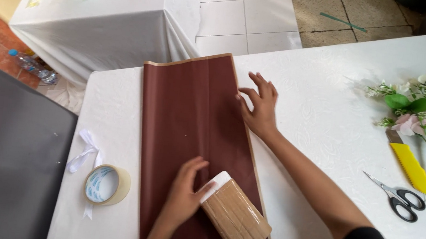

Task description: Preparing a base for a bouquet by wrapping a foam block with cardboard and securing it with tape.

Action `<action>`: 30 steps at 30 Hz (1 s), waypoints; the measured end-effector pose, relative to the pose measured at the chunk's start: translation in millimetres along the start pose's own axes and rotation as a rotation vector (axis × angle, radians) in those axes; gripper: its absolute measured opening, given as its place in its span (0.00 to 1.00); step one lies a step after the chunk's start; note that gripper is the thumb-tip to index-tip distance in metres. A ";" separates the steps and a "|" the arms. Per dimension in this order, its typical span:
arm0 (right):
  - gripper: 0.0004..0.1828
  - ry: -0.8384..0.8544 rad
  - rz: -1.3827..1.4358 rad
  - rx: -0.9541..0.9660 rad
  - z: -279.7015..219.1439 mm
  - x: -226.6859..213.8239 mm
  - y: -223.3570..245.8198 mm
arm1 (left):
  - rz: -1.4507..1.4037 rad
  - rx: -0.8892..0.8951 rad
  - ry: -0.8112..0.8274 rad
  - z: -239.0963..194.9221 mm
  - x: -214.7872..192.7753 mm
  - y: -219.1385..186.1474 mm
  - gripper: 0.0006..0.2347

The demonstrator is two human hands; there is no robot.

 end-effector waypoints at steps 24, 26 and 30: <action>0.06 0.047 -0.049 0.260 -56.9 -234.1 35.1 | 0.333 0.037 -0.655 36.8 -129.0 -5.7 0.10; 0.20 0.193 0.233 0.277 -39.2 -202.0 84.7 | 0.103 0.199 -0.302 27.5 -72.9 -142.2 0.09; 0.37 0.334 0.492 0.296 -21.6 -183.9 125.0 | 0.058 0.496 -0.142 10.9 -44.8 -238.2 0.05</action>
Point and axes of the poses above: each hand's wrist, its own z-axis towards the middle knuckle, its own x-axis out of the palm, y = z × x, the point moved 9 cm from there along z, towards the middle knuckle, and after that the axes turned 14 degrees about z, right-handed, at the moved point
